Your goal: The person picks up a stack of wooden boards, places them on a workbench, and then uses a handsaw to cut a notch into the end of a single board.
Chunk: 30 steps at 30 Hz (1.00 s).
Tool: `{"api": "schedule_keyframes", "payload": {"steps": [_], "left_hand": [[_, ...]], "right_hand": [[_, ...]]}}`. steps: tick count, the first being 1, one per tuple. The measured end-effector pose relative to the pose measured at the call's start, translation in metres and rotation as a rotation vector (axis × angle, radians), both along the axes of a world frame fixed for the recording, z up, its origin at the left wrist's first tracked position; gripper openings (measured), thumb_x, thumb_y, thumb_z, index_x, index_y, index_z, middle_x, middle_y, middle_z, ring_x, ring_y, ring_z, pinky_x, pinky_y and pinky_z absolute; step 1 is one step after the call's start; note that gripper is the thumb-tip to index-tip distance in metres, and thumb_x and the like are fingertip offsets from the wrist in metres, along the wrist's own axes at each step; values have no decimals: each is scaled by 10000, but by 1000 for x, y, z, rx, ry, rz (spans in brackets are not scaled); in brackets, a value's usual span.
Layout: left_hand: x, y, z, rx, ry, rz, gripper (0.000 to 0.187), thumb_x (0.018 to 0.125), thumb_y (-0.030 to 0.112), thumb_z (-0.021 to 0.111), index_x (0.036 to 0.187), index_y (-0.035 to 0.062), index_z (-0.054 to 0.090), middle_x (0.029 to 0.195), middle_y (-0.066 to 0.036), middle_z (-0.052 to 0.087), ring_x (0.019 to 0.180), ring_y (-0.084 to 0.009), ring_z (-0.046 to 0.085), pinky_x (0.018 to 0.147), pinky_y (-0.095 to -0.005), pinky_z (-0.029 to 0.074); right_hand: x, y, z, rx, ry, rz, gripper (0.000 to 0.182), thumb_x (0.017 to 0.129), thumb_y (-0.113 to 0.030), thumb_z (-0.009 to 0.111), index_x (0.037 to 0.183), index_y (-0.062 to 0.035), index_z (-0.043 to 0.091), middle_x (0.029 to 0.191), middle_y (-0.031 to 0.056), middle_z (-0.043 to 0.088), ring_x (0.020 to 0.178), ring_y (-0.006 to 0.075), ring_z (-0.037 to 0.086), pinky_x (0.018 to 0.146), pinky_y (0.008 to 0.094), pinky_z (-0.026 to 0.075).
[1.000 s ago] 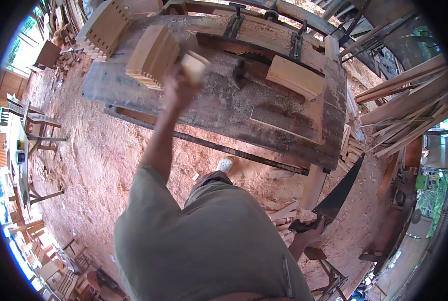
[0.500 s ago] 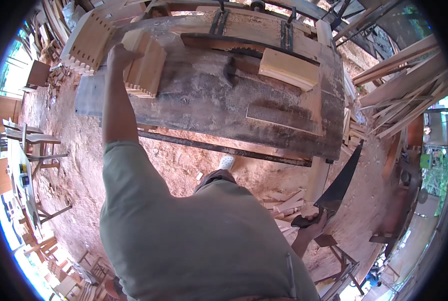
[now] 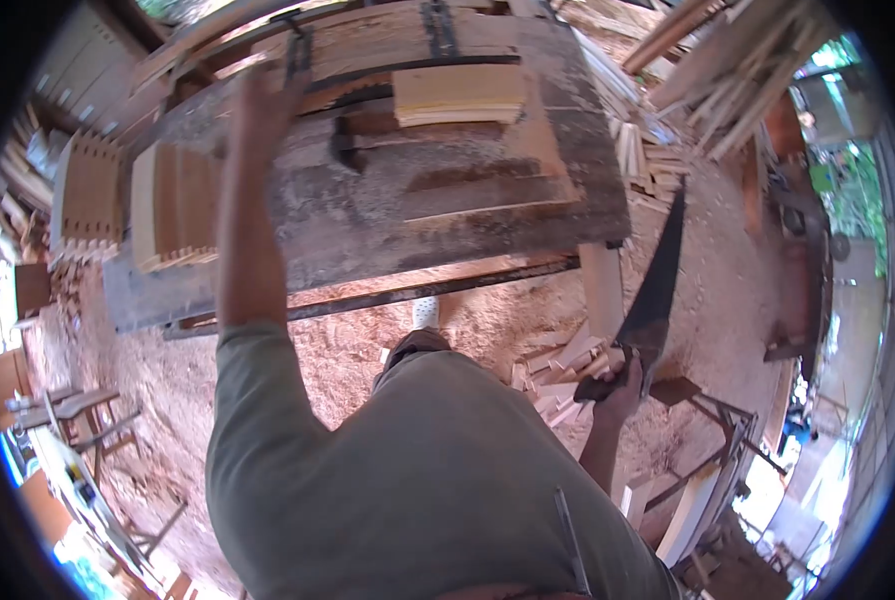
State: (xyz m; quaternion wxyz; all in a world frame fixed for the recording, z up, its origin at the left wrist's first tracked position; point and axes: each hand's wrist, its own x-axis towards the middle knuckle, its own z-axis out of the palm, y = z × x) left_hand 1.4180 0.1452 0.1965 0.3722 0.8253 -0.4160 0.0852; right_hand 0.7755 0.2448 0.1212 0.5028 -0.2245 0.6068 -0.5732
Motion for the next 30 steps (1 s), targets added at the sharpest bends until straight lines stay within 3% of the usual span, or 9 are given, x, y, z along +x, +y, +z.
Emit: {"api": "schedule_keyframes", "payload": {"steps": [3,7,11,12,14,17,21,28,30], "left_hand": [[-62,-120,-78,249,12,-471,640,791,540,753,1210,61,689,1259,-224,639,1219,-372,586,1045,-438,450],[-126,-157,-83,558,-287,-488,663,759,528,774,1201,41,690,1276,-142,617,1272,-319,522,1105,-421,379],[-160,-123,-62,241,-244,-516,575,748,398,830,1160,19,697,1283,-147,618,1225,-338,545,1043,-472,430],[-191,-106,-53,325,137,-611,556,745,377,832,1141,10,698,1284,-148,618,1223,-338,545,1045,-470,436],[-253,-74,-60,395,314,-722,494,746,348,830,1072,-2,708,1308,-138,608,1241,-339,534,1081,-478,417],[-318,-36,-120,358,9,-790,472,773,381,800,1029,-9,724,1391,-125,558,1313,-346,482,1139,-499,345],[-343,-24,-154,340,-214,-729,499,850,410,725,1065,-40,716,1528,-106,439,1425,-364,360,1208,-502,223],[-344,-24,-184,237,-252,-722,490,922,424,645,922,-60,718,1497,-115,491,1418,-370,391,1197,-509,257],[-334,-33,-180,170,-354,-749,466,934,400,647,869,-57,714,1507,-104,481,1412,-372,404,1187,-514,276]], "right_hand": [[9,-3,4,-42,43,-1,164,996,-233,584,1039,-75,574,708,42,580,555,139,541,516,266,463],[19,15,38,-188,269,88,132,968,-112,571,1068,-26,560,729,62,575,564,136,537,532,278,479],[-9,55,42,-150,300,174,170,939,-59,563,1100,-3,552,750,64,571,580,130,536,556,293,499],[-16,65,42,-143,312,230,183,929,-51,563,1104,1,551,754,64,571,584,129,536,563,297,503],[-21,76,41,-92,308,237,199,914,-45,567,1106,5,551,755,60,571,591,128,536,571,295,502],[-29,79,34,-41,271,216,212,905,-47,572,1109,7,548,756,59,571,598,126,536,584,288,496],[-45,68,26,-100,294,311,482,890,1,578,1358,64,483,746,21,553,607,79,517,548,243,447],[-84,28,9,-188,171,584,582,878,5,587,1435,69,433,848,27,592,688,69,535,613,222,448],[-97,23,-1,-280,341,688,580,876,-14,602,1427,72,441,935,43,620,775,72,559,691,221,463]]}}
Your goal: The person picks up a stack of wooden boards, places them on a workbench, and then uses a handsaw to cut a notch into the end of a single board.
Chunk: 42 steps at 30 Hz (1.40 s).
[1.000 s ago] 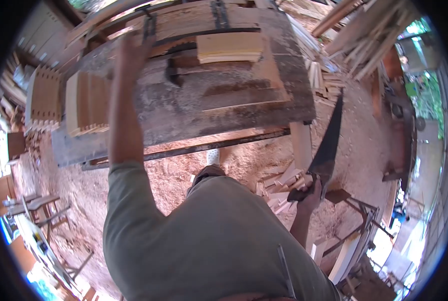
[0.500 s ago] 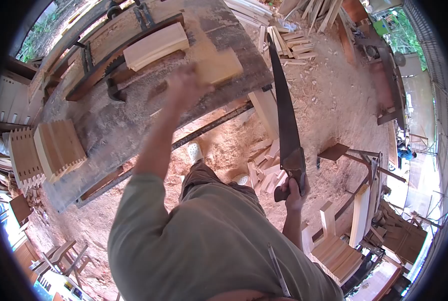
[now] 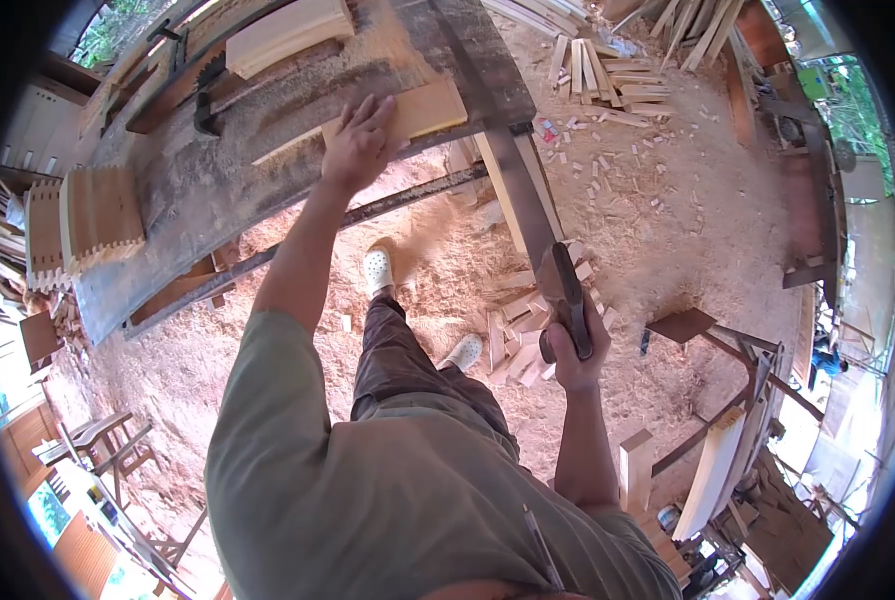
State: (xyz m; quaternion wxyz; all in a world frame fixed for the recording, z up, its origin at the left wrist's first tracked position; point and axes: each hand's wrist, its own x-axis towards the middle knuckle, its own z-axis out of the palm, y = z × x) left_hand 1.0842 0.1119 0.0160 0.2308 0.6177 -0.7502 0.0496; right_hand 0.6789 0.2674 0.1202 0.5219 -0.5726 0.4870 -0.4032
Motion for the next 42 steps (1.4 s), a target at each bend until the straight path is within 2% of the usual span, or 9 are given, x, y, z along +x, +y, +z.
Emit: {"api": "schedule_keyframes", "payload": {"steps": [4,6,7,11,20,36,39,41,42], "left_hand": [[-6,2,13,86,-63,89,446,931,423,658,796,5,737,1519,-79,475,1445,-302,380,1202,-559,231],[-12,-12,26,103,-57,280,545,943,531,600,882,12,754,1581,-55,387,1488,-312,293,1207,-596,160],[-6,-32,11,60,76,261,719,964,666,427,1051,32,754,1635,-61,274,1520,-330,192,1208,-617,62],[-17,-89,2,246,367,593,874,940,757,243,1224,75,711,1644,-110,229,1527,-331,156,1208,-608,-3],[-28,-93,13,349,32,689,987,759,903,408,1201,80,726,1606,-96,316,1482,-347,272,1209,-593,63],[-44,-85,38,408,47,704,1009,759,898,393,1192,49,722,1609,-124,298,1483,-348,265,1216,-574,53],[-52,-77,57,452,173,680,737,892,754,417,1208,171,737,1592,-122,348,1506,-322,182,1181,-641,78],[-36,-86,25,374,66,637,1018,763,910,379,1197,55,722,1615,-129,285,1489,-346,252,1210,-586,63],[-36,-86,27,371,67,630,1018,763,910,379,1197,55,722,1615,-129,285,1489,-346,252,1210,-586,63]], "right_hand": [[-1,5,-14,80,-90,14,602,873,-31,624,1432,74,428,1013,55,634,862,96,579,775,237,478],[12,2,-7,79,-27,24,605,878,-28,621,1439,74,417,1085,90,658,936,131,612,835,257,492],[16,-1,-7,93,-31,28,606,884,-36,622,1441,76,412,1140,116,658,994,145,619,870,267,490],[32,-13,-6,-34,83,76,617,904,-63,632,1452,85,392,1257,193,643,1140,188,619,952,298,483],[30,-9,2,62,111,54,604,916,-57,636,1442,106,389,1276,238,632,1160,230,638,951,308,494],[37,-10,6,-88,193,34,582,905,-64,651,1429,67,434,1116,198,697,972,191,698,812,294,537],[56,-36,0,-56,199,40,570,910,-82,657,1419,61,444,1094,192,699,953,179,699,790,292,539],[67,-49,-4,-121,220,40,560,915,-90,656,1414,57,450,1080,189,702,942,167,699,773,287,540],[66,-47,1,-124,222,34,560,915,-90,656,1414,57,450,1080,189,702,942,167,699,773,287,540]]}}
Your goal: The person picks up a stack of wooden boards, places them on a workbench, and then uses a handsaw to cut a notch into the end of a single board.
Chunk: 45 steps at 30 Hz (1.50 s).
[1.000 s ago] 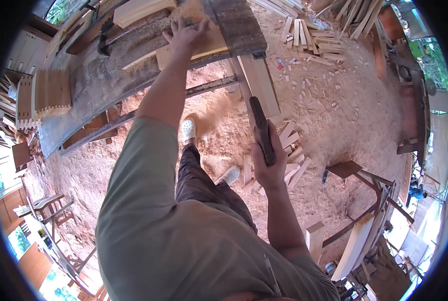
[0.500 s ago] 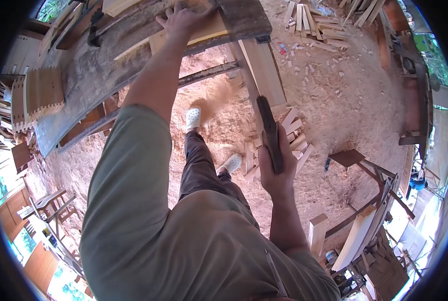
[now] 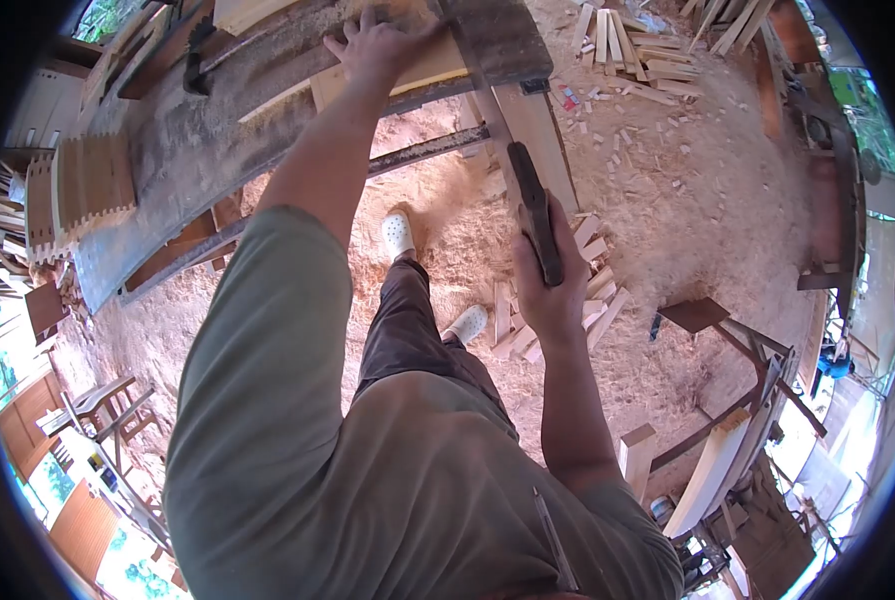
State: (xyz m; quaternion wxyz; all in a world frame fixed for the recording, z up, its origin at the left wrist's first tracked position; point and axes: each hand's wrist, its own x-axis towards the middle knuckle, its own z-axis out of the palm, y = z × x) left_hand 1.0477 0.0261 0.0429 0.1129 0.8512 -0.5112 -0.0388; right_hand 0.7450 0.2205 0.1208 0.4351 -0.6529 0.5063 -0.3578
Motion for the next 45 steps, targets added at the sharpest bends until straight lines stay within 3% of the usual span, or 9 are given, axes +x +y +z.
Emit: {"api": "schedule_keyframes", "payload": {"steps": [2,5,12,16,19,29,32,38,45], "left_hand": [[-3,2,4,38,20,13,1010,777,906,368,1193,57,724,1615,-139,281,1496,-347,234,1202,-604,77],[-3,2,4,65,28,9,1009,786,900,368,1229,58,705,1613,-148,282,1498,-356,221,1194,-623,91],[-7,6,10,102,59,-17,906,845,840,383,1210,78,709,1608,-145,292,1492,-368,227,1182,-654,82],[6,19,-15,-194,123,-121,629,974,583,386,1016,90,775,1583,-136,347,1475,-348,275,1179,-676,29],[6,22,-15,-116,63,6,521,987,439,372,1108,99,749,1558,-128,386,1459,-321,314,1180,-673,73],[15,14,-17,-141,-32,46,558,989,452,356,1204,77,709,1548,-40,427,1447,-217,355,1193,-581,170],[19,13,-26,-133,-24,30,555,989,459,359,1208,88,709,1558,-28,416,1447,-203,355,1197,-574,162],[23,11,-34,-230,-61,42,530,990,452,374,1190,103,719,1543,-28,439,1442,-197,364,1192,-569,175],[23,12,-30,-166,-69,24,514,986,424,378,1182,95,721,1532,-25,453,1437,-192,371,1182,-583,173]], "right_hand": [[-6,12,14,240,24,-34,548,919,-87,645,1411,61,453,1060,179,702,930,155,689,775,285,537],[-18,31,1,29,9,-33,541,923,-83,636,1414,54,454,1056,158,695,907,139,669,774,281,530],[28,-25,3,121,-18,-21,527,937,-92,622,1420,38,455,1084,128,684,927,127,646,800,262,514],[27,-27,3,109,-7,-7,519,944,-103,619,1415,39,456,1069,130,681,913,124,639,801,259,511],[29,-27,3,102,-10,15,518,944,-107,620,1414,38,456,1066,130,679,894,123,637,791,258,513],[-55,83,33,276,9,-4,564,916,-96,638,1427,34,437,1091,192,685,974,173,677,811,292,535],[-33,48,16,85,-11,-11,553,914,-89,632,1418,37,445,1095,184,685,987,175,676,821,285,532],[-8,5,15,276,-9,12,548,917,-90,623,1420,39,448,1133,192,682,1050,194,673,867,291,521],[-58,68,18,2,-3,27,553,914,-93,619,1424,35,450,1149,190,680,1035,208,684,868,337,534]]}}
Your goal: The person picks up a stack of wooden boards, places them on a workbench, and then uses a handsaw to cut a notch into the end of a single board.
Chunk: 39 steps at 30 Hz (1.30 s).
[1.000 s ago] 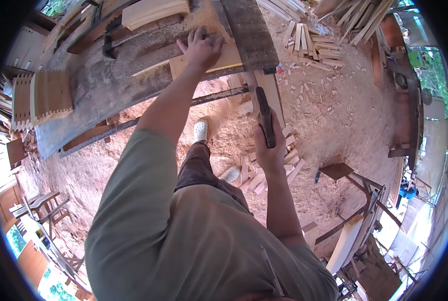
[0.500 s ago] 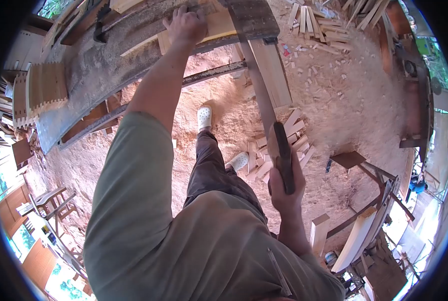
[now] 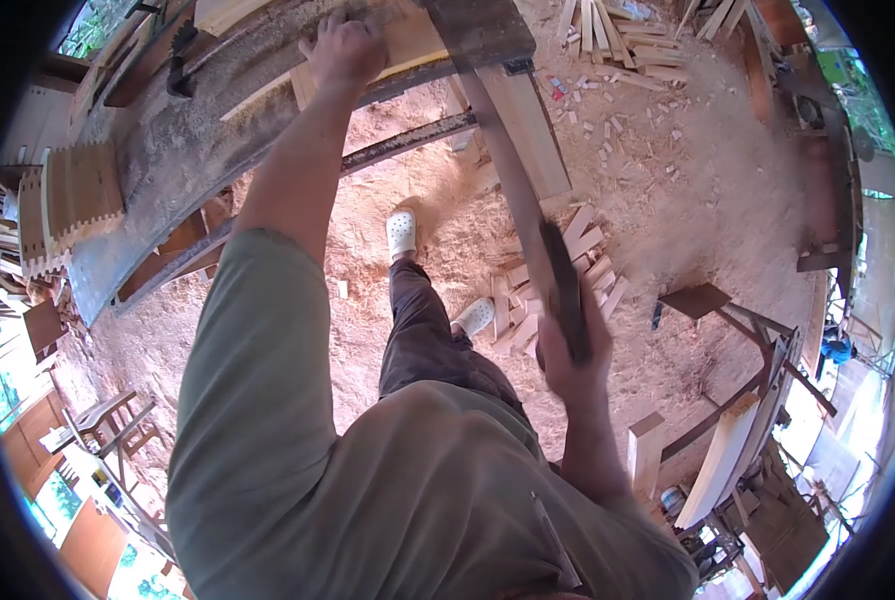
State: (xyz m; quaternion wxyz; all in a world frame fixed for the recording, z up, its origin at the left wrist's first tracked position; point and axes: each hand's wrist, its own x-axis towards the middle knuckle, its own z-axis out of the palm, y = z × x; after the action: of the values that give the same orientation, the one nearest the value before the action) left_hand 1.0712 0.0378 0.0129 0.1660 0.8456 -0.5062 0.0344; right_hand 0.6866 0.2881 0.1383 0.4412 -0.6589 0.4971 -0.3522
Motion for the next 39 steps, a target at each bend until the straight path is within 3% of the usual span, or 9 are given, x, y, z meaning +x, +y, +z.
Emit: {"api": "schedule_keyframes", "payload": {"steps": [5,7,8,10,15,22,24,29,39], "left_hand": [[2,1,4,-69,16,-33,517,981,419,372,1177,96,726,1527,-37,463,1421,-218,400,1180,-561,174],[-6,7,18,45,54,-19,553,997,417,331,1247,69,681,1563,-81,402,1448,-234,356,1194,-590,164],[-6,5,16,49,48,-48,553,997,417,331,1247,69,681,1563,-81,402,1448,-234,356,1194,-590,164],[-1,2,10,52,44,-3,557,997,423,333,1245,69,683,1565,-74,402,1447,-236,359,1194,-592,153],[-5,5,18,66,23,-16,556,993,421,332,1228,70,694,1553,-67,421,1447,-231,360,1187,-605,152],[-4,7,14,14,56,-15,535,996,415,334,1216,98,705,1545,-65,429,1436,-219,372,1191,-611,151],[-4,6,16,23,61,0,532,997,411,333,1217,98,704,1543,-68,431,1438,-225,369,1193,-611,149],[-11,14,17,89,63,-2,529,1001,397,328,1234,94,691,1536,-82,436,1445,-241,354,1199,-607,142],[-9,6,10,-20,74,15,503,1000,357,363,1144,21,709,1495,-81,478,1394,-248,410,1176,-584,204]], "right_hand": [[94,-123,-19,49,-46,-51,471,902,-146,639,1345,-26,531,944,177,688,809,250,697,719,362,536],[93,-120,-29,-3,-102,-33,482,925,-158,656,1367,-12,530,899,70,634,745,81,547,660,270,483],[78,-98,-23,115,-84,-40,464,902,-133,632,1345,-36,532,956,191,682,861,245,701,743,351,532],[43,-40,-20,185,-60,-114,493,899,-116,631,1367,-16,511,1011,196,691,952,259,709,801,342,539],[-2,10,3,84,-18,-69,521,897,-101,631,1382,22,486,1062,199,695,1004,262,710,851,326,538],[103,-130,-25,81,-139,-40,434,889,-120,636,1298,-3,551,955,186,687,816,300,695,722,360,528],[81,-97,-34,-66,-138,-49,469,891,-106,633,1331,18,525,979,202,686,853,279,702,742,350,536],[-14,30,15,292,28,-82,556,883,-65,615,1397,71,451,1118,203,687,1021,230,692,871,332,536],[98,-129,-31,39,-55,-4,493,908,-149,649,1364,-21,514,1054,208,678,935,289,700,799,364,532]]}}
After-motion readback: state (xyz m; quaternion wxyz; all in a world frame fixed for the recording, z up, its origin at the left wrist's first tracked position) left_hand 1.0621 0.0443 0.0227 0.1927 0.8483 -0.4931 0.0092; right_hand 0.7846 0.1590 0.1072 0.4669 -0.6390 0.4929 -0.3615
